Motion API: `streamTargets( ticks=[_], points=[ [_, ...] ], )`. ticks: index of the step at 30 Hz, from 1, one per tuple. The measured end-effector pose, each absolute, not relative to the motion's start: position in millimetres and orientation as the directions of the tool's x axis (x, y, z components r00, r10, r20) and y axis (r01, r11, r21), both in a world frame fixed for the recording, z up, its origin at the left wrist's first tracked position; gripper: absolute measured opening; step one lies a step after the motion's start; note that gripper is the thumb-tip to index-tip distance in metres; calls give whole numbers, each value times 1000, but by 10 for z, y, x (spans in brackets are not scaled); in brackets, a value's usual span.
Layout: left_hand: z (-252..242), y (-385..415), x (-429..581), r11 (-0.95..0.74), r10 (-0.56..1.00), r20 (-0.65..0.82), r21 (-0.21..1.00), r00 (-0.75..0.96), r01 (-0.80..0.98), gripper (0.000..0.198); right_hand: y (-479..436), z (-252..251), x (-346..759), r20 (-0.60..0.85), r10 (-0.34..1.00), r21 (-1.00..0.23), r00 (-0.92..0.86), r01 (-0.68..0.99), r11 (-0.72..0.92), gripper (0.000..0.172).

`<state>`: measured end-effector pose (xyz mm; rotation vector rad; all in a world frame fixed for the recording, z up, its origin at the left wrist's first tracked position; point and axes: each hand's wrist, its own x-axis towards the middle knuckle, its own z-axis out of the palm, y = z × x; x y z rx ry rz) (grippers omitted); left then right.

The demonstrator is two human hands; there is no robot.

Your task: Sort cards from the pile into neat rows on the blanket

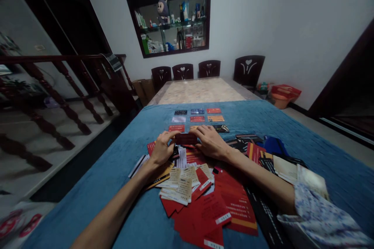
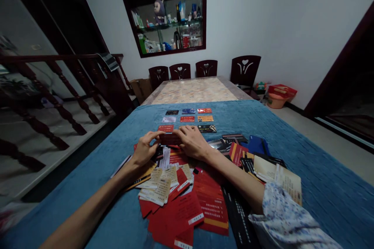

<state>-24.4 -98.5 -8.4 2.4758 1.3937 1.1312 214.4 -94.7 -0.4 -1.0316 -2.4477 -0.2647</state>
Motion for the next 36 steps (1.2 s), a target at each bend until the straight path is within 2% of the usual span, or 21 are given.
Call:
streamTargets(
  ticks=[11,16,21,24,30,36],
  points=[
    [-69,-1002,-184,-615,736,602,406,309,676,41,-955,-34,2130,603,536,108,-591,726,679,40],
    [-84,-990,-159,-602,741,598,394,304,694,44,-935,-53,2140,635,526,96,-566,733,673,35],
    [-66,-1006,-136,-597,758,570,408,317,691,47,-924,-55,2152,633,569,33,-525,753,658,40],
    [-39,-1019,-126,-613,745,553,350,372,708,47,-925,-38,2161,618,578,29,-533,750,660,42],
    [-2,-1017,-129,-635,711,535,208,457,744,63,-927,-13,2153,603,593,53,-533,769,637,41],
    [96,-974,-164,-601,735,478,129,481,789,58,-874,36,2118,560,608,56,-564,757,651,43]
  ],
)
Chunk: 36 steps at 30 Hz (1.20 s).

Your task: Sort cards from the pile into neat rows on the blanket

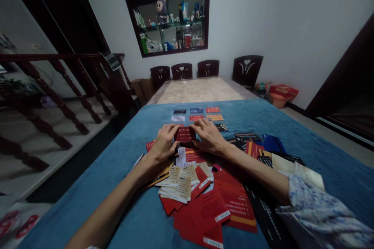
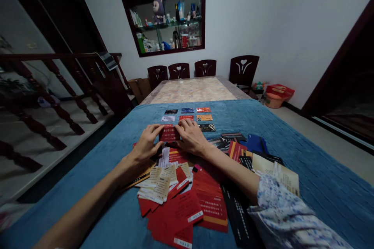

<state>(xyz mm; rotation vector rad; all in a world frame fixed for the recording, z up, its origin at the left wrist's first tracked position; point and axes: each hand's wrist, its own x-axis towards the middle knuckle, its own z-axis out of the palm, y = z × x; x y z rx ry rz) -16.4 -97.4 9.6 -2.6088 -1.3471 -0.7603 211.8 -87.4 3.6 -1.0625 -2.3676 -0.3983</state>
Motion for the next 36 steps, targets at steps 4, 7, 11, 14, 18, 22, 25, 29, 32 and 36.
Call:
streamTargets(
  ticks=[4,7,11,14,18,22,25,29,32,36],
  points=[
    [190,-941,-197,-573,762,430,100,484,813,54,-789,92,2092,525,608,42,-595,732,680,45],
    [261,-909,-226,-555,782,388,77,488,828,52,-717,142,2058,474,619,29,-626,714,700,47],
    [335,-829,-284,-540,802,347,72,486,839,49,-622,228,1981,392,655,31,-645,722,692,51],
    [359,-729,-341,-528,816,317,66,484,847,48,-539,292,1902,334,694,25,-637,742,670,50],
    [345,-555,-418,-495,842,277,52,464,867,47,-408,347,1788,264,746,16,-612,776,631,48],
    [300,-382,-482,-443,875,238,38,422,896,45,-274,361,1689,213,770,0,-601,789,615,44],
    [265,-274,-499,-425,886,215,25,411,905,45,-176,342,1629,180,781,1,-598,794,608,39],
    [235,-155,-465,-396,909,145,12,391,918,44,-44,290,1572,139,806,4,-576,814,581,41],
    [215,-77,-421,-386,918,92,0,384,922,45,43,251,1551,118,817,6,-565,823,568,40],
    [168,14,-391,-377,925,37,-10,378,926,47,110,220,1536,75,828,-5,-556,830,557,38]
  ],
)
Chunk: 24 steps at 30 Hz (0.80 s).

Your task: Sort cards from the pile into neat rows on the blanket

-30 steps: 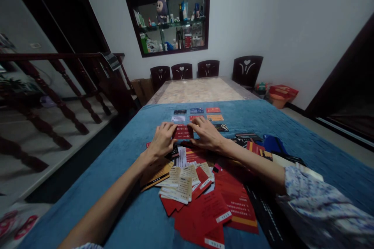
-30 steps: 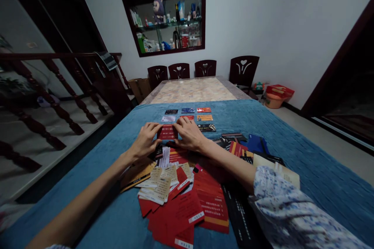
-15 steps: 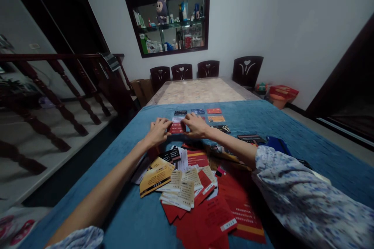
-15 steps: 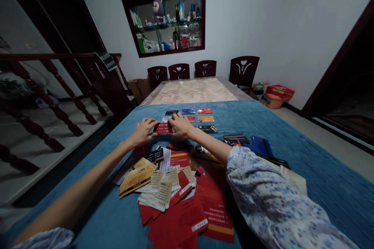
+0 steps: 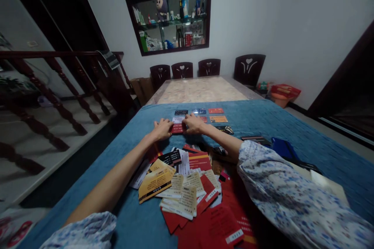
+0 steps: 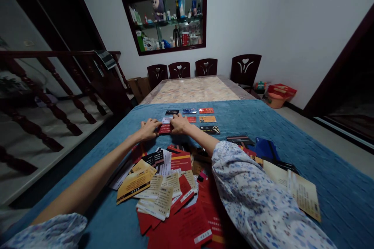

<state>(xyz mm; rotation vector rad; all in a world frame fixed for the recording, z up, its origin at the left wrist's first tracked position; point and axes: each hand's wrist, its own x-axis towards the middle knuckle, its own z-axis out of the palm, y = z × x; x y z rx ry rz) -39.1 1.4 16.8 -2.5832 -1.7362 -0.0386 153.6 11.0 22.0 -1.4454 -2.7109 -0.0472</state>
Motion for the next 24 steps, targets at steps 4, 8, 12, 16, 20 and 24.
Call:
streamTargets(
  ticks=[4,8,12,16,20,24],
  points=[
    [116,83,-395,-372,928,11,-21,372,928,46,119,204,1522,43,837,-24,-545,837,546,39],
    [125,107,-389,-362,932,-17,-22,361,932,42,108,196,1522,27,846,-36,-533,845,533,40],
    [193,109,-358,-353,934,-73,-22,351,935,34,115,193,1530,2,850,-47,-527,849,526,35],
    [242,141,-330,-343,930,-163,-67,329,937,35,143,193,1529,-39,856,-59,-516,856,513,35],
    [246,188,-315,-322,930,-219,-102,295,941,38,172,204,1527,-67,860,-63,-505,863,502,37],
    [244,190,-273,-301,937,-225,-125,269,945,39,168,232,1533,-93,846,-75,-525,851,520,37]
  ],
)
